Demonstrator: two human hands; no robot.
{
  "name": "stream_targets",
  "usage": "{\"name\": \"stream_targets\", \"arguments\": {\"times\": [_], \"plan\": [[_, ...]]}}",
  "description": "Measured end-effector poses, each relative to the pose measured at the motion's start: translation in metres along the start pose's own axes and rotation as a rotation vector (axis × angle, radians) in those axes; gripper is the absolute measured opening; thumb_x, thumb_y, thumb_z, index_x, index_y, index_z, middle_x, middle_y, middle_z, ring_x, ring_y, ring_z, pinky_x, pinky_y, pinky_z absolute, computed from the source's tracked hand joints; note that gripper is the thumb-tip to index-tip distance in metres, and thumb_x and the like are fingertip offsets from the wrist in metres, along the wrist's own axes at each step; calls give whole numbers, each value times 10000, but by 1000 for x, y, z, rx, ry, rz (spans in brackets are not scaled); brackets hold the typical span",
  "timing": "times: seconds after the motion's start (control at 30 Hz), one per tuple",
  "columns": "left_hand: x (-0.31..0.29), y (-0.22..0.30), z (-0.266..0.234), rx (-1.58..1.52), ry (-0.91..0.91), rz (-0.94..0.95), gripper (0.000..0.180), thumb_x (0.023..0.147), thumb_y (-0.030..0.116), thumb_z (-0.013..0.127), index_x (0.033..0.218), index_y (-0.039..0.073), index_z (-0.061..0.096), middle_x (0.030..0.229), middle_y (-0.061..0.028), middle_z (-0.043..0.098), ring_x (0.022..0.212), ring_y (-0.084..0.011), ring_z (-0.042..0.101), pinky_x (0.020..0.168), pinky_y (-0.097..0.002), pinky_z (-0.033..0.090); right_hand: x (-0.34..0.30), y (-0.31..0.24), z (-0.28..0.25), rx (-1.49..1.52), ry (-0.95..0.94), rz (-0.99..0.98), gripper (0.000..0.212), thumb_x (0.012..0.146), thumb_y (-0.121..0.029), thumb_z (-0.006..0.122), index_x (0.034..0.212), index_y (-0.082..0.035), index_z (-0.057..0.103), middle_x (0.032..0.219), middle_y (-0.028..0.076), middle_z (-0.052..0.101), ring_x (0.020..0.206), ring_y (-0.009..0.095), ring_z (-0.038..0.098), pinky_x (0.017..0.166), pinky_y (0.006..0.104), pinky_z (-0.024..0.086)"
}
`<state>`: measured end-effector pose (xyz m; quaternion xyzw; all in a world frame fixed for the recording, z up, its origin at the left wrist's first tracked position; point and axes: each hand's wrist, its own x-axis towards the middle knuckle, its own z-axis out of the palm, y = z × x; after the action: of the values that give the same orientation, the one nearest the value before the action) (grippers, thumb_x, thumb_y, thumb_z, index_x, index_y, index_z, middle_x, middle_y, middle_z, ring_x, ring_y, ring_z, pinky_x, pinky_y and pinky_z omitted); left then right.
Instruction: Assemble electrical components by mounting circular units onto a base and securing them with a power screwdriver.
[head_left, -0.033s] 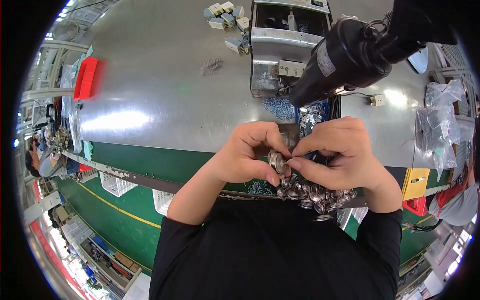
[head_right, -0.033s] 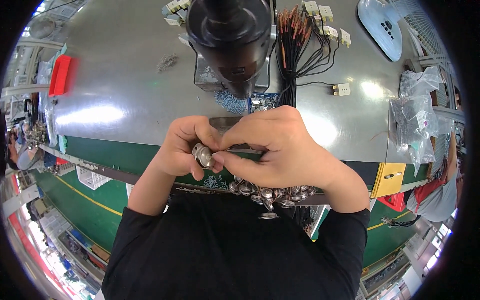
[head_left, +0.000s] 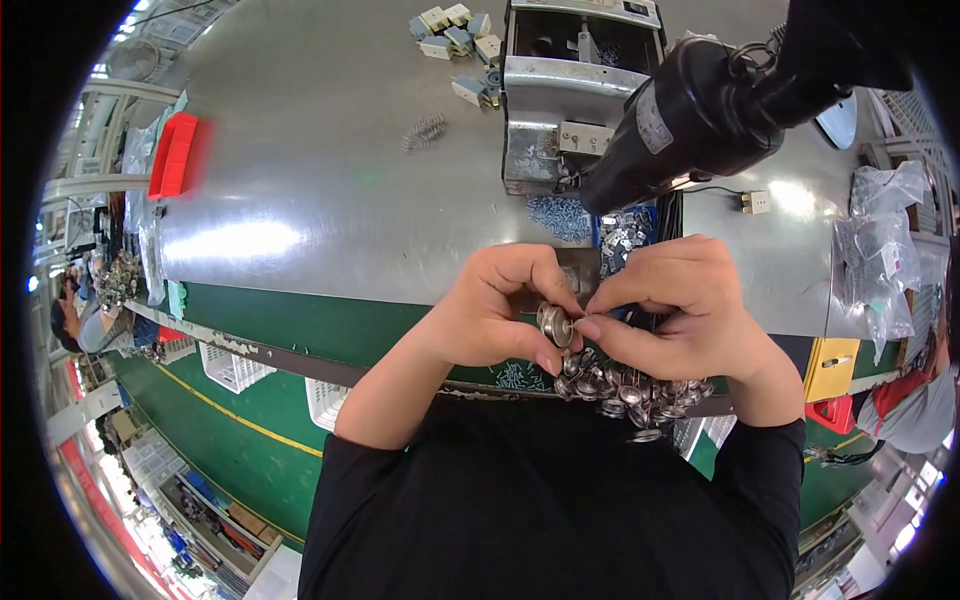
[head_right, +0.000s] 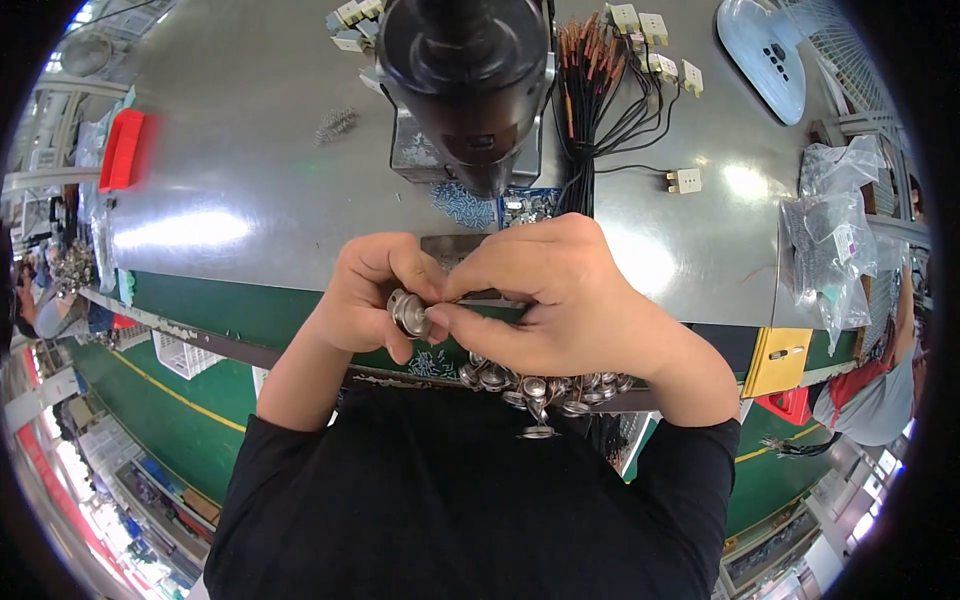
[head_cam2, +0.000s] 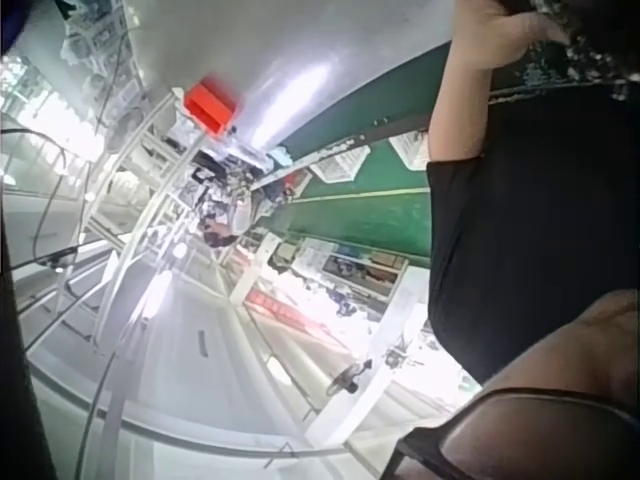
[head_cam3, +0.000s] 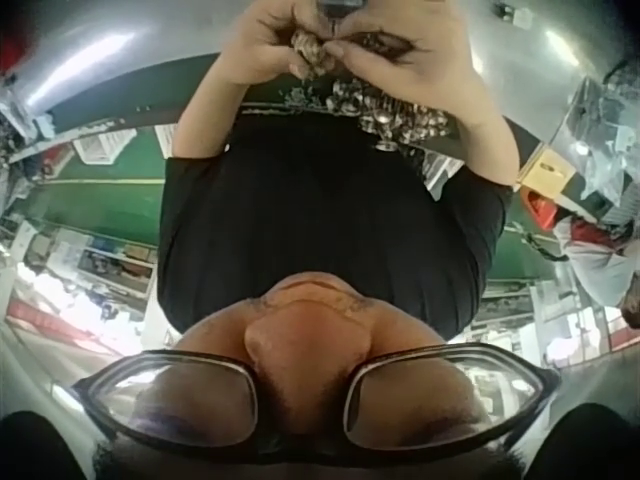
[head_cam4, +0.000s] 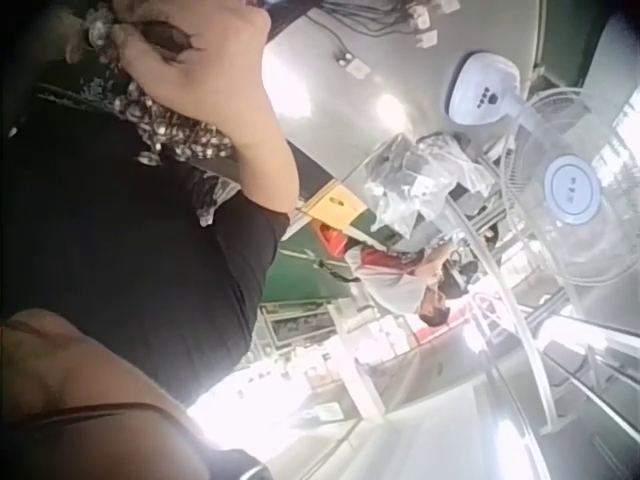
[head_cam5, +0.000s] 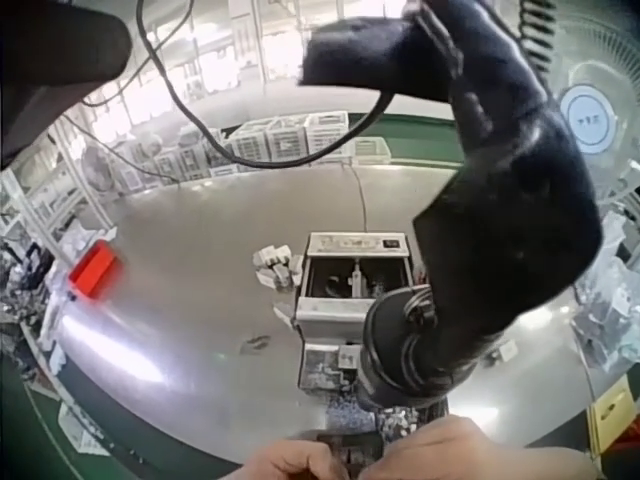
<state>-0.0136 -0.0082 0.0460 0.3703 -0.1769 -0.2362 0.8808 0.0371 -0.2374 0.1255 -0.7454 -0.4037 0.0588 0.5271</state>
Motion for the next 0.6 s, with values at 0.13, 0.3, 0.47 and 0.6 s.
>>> {"name": "stream_targets", "arguments": {"times": [0.13,0.3,0.47,0.6], "plan": [[0,1,2,244,69,113,425,710,44,996,984,-4,675,916,-75,728,861,-163,757,743,-293,605,-1,1,4,-42,38,-37,145,732,-56,881,806,-71,756,612,27,623,468,161,530,454,286,372],[3,-3,-2,605,162,320,427,669,103,1029,863,4,662,859,-92,730,753,-161,729,653,-283,564,-5,9,12,-235,107,-193,172,701,-22,885,793,-56,743,601,38,596,470,195,535,464,302,401],[10,13,3,962,130,568,407,719,130,1002,924,-13,680,819,-137,728,719,-216,707,602,-318,542,-5,8,14,-364,194,-320,227,670,12,879,831,-22,722,637,54,587,506,211,569,475,321,424],[8,22,12,1032,148,457,297,768,10,914,981,-27,712,839,-154,753,736,-250,747,627,-338,576,-6,4,10,-335,165,-274,204,727,0,875,853,-24,716,665,71,627,530,240,623,499,350,493]]}}
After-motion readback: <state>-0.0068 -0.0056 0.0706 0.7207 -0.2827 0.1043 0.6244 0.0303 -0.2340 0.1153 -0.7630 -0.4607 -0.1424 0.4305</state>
